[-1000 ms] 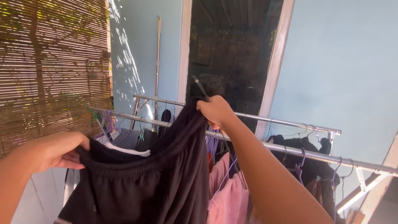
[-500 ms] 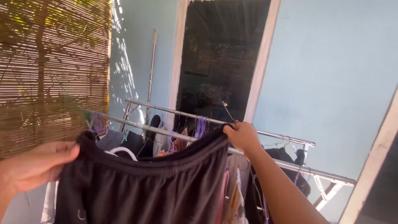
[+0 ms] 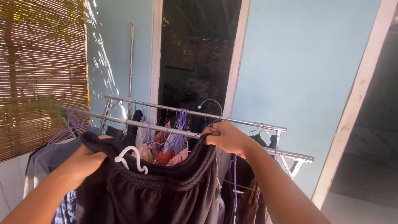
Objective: Hanging various items of clothing and a towel onto hangers on a drying rack.
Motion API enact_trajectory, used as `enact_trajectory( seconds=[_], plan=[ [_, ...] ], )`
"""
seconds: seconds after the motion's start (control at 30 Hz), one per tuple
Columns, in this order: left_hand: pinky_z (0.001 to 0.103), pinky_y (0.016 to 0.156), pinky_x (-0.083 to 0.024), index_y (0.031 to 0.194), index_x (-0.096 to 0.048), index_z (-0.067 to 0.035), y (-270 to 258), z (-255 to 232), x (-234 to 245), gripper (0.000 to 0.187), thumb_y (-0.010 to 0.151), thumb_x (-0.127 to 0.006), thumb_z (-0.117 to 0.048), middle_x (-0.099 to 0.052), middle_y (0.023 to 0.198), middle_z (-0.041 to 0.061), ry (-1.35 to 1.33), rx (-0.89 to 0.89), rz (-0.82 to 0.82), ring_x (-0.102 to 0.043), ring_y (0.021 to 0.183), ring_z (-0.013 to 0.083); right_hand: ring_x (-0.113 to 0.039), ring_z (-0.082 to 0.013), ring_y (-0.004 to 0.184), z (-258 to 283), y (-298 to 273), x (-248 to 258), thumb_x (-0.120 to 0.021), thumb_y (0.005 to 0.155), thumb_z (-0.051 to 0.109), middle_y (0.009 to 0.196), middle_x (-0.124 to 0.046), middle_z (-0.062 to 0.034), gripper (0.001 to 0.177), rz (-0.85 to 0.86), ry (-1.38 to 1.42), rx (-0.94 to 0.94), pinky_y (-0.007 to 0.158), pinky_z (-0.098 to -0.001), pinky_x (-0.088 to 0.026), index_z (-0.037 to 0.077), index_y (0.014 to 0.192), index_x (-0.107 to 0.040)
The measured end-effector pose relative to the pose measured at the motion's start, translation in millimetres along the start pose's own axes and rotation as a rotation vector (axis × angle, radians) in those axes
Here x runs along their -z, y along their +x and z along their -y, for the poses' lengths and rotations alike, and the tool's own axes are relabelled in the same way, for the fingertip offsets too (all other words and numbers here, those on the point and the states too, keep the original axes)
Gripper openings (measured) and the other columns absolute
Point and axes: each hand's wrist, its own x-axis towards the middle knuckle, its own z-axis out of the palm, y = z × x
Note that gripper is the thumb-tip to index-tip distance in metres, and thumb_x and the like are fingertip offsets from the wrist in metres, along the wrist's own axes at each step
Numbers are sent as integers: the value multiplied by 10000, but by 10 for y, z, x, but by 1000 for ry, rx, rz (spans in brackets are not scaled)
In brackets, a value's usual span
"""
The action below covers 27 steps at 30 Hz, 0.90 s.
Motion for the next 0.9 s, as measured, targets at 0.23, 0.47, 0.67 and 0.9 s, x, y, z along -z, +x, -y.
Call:
enact_trajectory(
  seconds=[0.23, 0.47, 0.67, 0.9],
  plan=[
    [426, 879, -583, 1195, -748, -42, -336, -871, -965, 380, 1034, -425, -159, -774, 1084, 168, -182, 427, 138, -725, 998, 298, -313, -29, 405, 250, -114, -208, -622, 862, 105, 568, -453, 66, 318, 92, 439, 27, 369, -231, -230, 78, 1165, -714],
    [334, 891, -554, 1342, -639, -153, -317, -635, -1577, 355, 1015, -548, -261, -761, 1143, 4, -343, 427, 362, -712, 1033, 143, -489, -32, 500, 255, 144, -536, -634, 914, 83, 658, -617, 13, 171, -41, 362, 132, 440, -224, -358, -10, 1050, -681],
    [435, 753, -595, 1296, -620, 27, -124, -214, -1644, 397, 965, -599, -193, -747, 1084, 183, -551, 309, 316, -745, 909, 294, -457, -48, 515, 329, 149, -353, -680, 907, 169, 611, -584, 11, 160, -88, 78, 275, 470, -245, -355, 22, 845, -695],
    [350, 857, -555, 1288, -651, -63, -285, -543, -2085, 382, 915, -605, -131, -747, 1160, 92, -504, -20, 266, -701, 1009, 181, -343, -76, 544, 452, 24, -408, -610, 1036, 298, 584, -400, 16, 475, -64, -28, 502, 495, -295, -321, 20, 657, -547]
  ],
)
